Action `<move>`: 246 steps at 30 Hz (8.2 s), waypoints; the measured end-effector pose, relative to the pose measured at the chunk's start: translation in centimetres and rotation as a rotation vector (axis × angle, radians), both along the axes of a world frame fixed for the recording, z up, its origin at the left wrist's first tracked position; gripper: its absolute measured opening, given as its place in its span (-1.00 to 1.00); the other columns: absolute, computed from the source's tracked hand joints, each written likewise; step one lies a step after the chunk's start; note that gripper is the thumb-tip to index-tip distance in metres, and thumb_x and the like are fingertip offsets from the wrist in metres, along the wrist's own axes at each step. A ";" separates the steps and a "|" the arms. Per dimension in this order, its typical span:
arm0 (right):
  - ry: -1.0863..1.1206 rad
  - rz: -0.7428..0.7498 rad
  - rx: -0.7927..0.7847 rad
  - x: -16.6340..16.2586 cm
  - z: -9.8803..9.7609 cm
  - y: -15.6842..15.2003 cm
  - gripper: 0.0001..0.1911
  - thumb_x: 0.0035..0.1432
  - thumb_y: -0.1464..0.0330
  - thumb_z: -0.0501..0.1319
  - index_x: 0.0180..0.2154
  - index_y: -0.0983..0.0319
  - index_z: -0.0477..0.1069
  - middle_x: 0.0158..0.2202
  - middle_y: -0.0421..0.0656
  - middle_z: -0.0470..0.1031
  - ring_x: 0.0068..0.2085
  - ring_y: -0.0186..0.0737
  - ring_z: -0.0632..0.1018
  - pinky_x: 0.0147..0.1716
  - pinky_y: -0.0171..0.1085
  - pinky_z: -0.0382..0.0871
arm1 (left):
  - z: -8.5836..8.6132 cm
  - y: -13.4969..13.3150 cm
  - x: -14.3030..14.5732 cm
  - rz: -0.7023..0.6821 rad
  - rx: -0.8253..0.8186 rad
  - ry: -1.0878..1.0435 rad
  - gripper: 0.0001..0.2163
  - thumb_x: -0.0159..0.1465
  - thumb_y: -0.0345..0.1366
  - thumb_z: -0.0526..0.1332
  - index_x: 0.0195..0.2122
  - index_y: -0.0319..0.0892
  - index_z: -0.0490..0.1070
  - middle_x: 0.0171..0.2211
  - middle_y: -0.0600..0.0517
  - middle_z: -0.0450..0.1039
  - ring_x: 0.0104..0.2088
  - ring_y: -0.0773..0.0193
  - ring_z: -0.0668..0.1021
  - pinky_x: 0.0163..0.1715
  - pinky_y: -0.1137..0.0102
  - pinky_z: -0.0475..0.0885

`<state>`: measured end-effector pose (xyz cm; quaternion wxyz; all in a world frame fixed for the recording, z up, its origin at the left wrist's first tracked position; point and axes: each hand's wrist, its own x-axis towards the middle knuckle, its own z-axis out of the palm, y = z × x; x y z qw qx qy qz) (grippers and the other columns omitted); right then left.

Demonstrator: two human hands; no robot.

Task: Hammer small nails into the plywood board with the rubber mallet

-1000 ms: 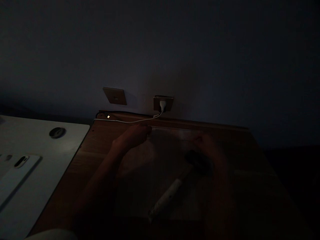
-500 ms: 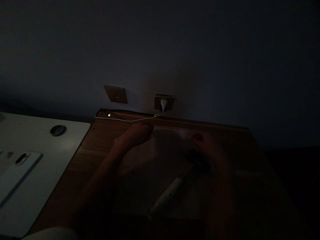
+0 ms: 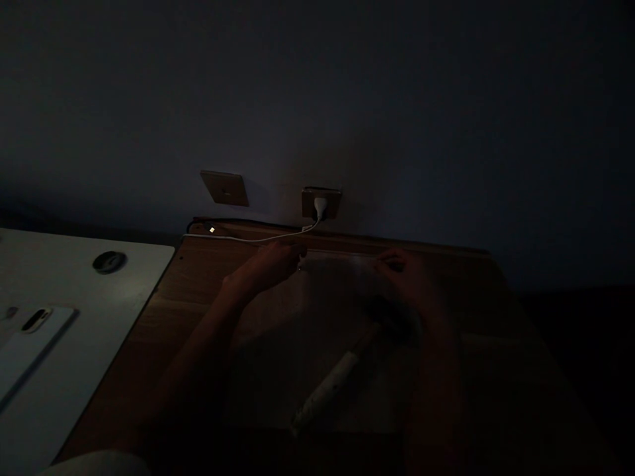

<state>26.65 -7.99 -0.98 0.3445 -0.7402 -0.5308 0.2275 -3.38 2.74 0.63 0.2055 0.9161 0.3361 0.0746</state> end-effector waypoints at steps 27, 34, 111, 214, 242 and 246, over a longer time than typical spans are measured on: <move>-0.338 0.252 -0.126 -1.6 -1.2 0.6 -0.82 0.19 0.52 0.27 -0.30 0.15 0.61 -0.27 -0.09 0.70 -0.22 -0.10 0.68 -0.20 -0.22 0.46 | 0.7 -0.6 0.6 -0.033 -0.015 0.196 -0.79 0.37 -0.47 0.14 -0.19 -0.22 0.59 -0.15 -0.13 0.64 -0.22 0.14 0.64 -0.27 0.35 0.43; -0.342 0.272 -0.095 -1.3 -1.6 0.5 -0.86 0.18 0.50 0.30 -0.28 0.15 0.58 -0.24 -0.10 0.68 -0.21 -0.11 0.66 -0.16 -0.20 0.45 | 0.7 -0.7 0.8 -0.016 -0.005 0.198 -0.79 0.37 -0.48 0.14 -0.21 -0.19 0.59 -0.16 -0.11 0.65 -0.25 0.15 0.64 -0.29 0.36 0.42; 0.148 0.364 0.085 -7.4 3.8 -0.2 -0.85 0.16 0.38 0.35 -0.18 0.12 0.55 -0.26 -0.21 0.68 -0.22 -0.17 0.65 -0.20 -0.23 0.46 | 1.1 -2.2 2.4 -0.149 -0.259 -0.477 -0.83 0.28 -0.53 0.32 -0.17 -0.20 0.65 -0.24 0.00 0.69 -0.26 0.27 0.67 -0.25 0.44 0.46; 0.521 0.125 0.274 -8.0 4.0 -0.2 -0.86 0.07 0.33 0.46 -0.25 0.06 0.69 -0.21 -0.23 0.74 -0.18 -0.16 0.71 -0.10 -0.19 0.60 | 1.6 -3.4 3.8 0.099 -0.110 -0.941 -0.75 0.30 -0.06 0.44 -0.29 -0.17 0.63 -0.19 -0.05 0.58 -0.26 0.30 0.58 -0.28 0.43 0.49; 0.971 0.036 0.346 -10.3 3.9 0.6 -0.79 -0.07 0.31 0.57 -0.32 0.03 0.68 -0.30 -0.28 0.71 -0.24 -0.25 0.68 -0.14 -0.22 0.57 | 1.7 -5.7 6.0 0.288 -0.504 -1.360 -0.79 0.24 -0.13 0.49 -0.36 -0.15 0.62 -0.32 0.04 0.67 -0.29 0.28 0.68 -0.20 0.37 0.62; 0.921 0.007 0.346 -9.9 3.5 0.6 -0.79 -0.08 0.29 0.56 -0.32 0.06 0.68 -0.29 -0.25 0.71 -0.25 -0.22 0.67 -0.15 -0.19 0.58 | 1.6 -5.3 5.4 0.224 -0.459 -1.267 -0.77 0.23 -0.10 0.50 -0.30 -0.16 0.64 -0.26 -0.01 0.71 -0.26 0.24 0.70 -0.17 0.34 0.64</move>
